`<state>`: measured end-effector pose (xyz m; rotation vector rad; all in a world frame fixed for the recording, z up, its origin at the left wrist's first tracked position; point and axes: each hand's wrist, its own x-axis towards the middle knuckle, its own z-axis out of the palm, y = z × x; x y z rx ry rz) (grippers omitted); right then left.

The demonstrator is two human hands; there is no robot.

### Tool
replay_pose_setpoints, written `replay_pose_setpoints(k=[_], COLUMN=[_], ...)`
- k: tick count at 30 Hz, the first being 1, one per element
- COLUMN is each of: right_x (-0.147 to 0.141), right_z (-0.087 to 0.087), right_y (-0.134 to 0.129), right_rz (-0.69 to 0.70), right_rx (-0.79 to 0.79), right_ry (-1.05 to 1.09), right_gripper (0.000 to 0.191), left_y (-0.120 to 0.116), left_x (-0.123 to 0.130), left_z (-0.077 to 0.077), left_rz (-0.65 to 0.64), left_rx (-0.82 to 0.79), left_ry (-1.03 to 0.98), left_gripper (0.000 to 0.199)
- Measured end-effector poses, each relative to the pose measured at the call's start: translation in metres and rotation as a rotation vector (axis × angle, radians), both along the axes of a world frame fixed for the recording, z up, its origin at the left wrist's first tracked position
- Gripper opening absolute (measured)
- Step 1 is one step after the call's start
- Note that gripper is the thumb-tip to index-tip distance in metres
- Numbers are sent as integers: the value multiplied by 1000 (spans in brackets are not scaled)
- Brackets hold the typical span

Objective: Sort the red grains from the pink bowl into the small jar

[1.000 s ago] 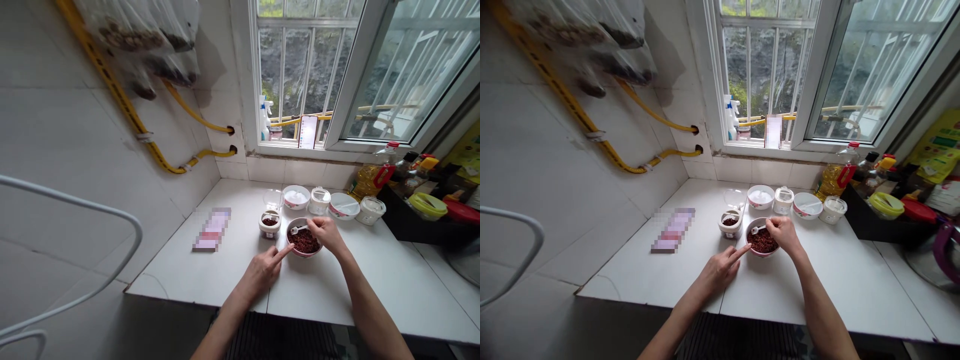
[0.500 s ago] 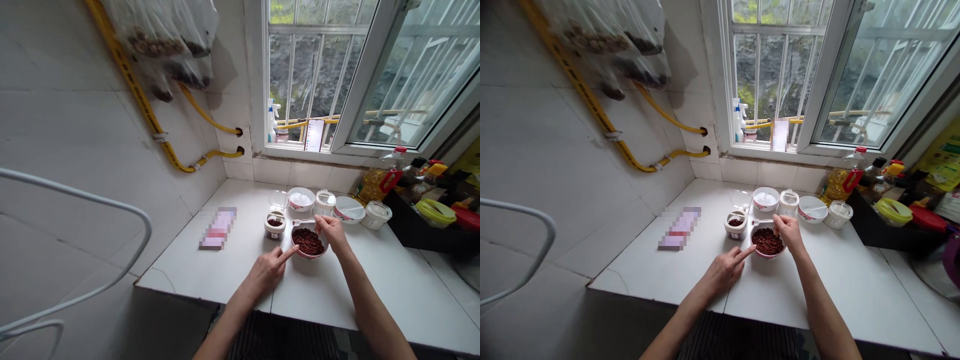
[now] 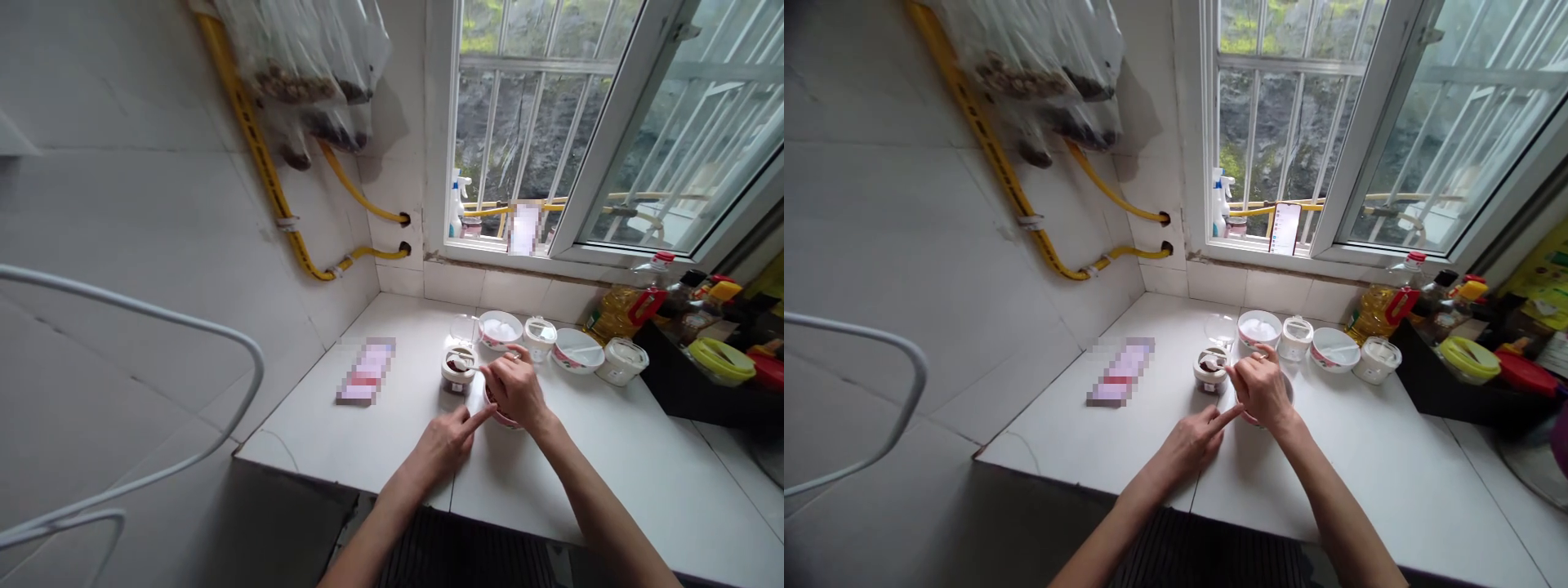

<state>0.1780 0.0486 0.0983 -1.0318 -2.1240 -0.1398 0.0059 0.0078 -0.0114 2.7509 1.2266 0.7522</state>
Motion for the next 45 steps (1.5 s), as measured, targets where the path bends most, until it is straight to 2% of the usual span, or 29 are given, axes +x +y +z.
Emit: replay_pose_setpoints(k=[3, 6, 10, 14, 17, 20, 23, 26, 30, 33, 36, 39, 42, 45], right_x=[21, 51, 80, 85, 85, 92, 98, 98, 80, 60, 42, 31, 26, 26], right_z=[2, -4, -21, -34, -32, -18, 11, 48, 93, 115, 122, 117, 109, 114], right_y=[-6, -15, -27, -36, -38, -26, 16, 93, 209, 269, 303, 322, 333, 338], right_rz=[-88, -192, -304, -374, -426, -466, -436, -448, -569, -669, -767, -850, -882, -864], right_rx=[6, -39, -110, -108, -99, -113, -163, -147, -207, -261, -321, -356, -319, -237], right_ry=[86, 130, 0, -155, -259, -253, -80, 208, 398, 467, 508, 517, 519, 531], right_gripper=[43, 49, 57, 60, 61, 59, 50, 42, 66, 86, 104, 119, 123, 121], left_y=[-2, -4, -4, -3, -3, -4, -4, -4, -5, -3, 1, 4, 4, 4], left_x=[-1, -1, -2, -2, -2, -3, -3, -3, -4, -4, -3, -2, -1, -1], left_z=[3, 6, 6, 3, 2, 2, 1, -1, -3, -8, -18, -29, -33, -29], left_rz=[-1, -16, -12, -27, -38, -41, -51, -62, -61, -72, -92, -71, -47, -42], left_rx=[-4, -14, -11, 2, 17, 9, -14, 13, 23, 60, 145, 219, 252, 245], left_ry=[-8, -14, -9, -29, -39, -37, -47, -70, -92, -106, -88, -58, -34, -44], left_gripper=[72, 72, 72, 73, 75, 76, 78, 81, 82, 85, 86, 84, 84, 87])
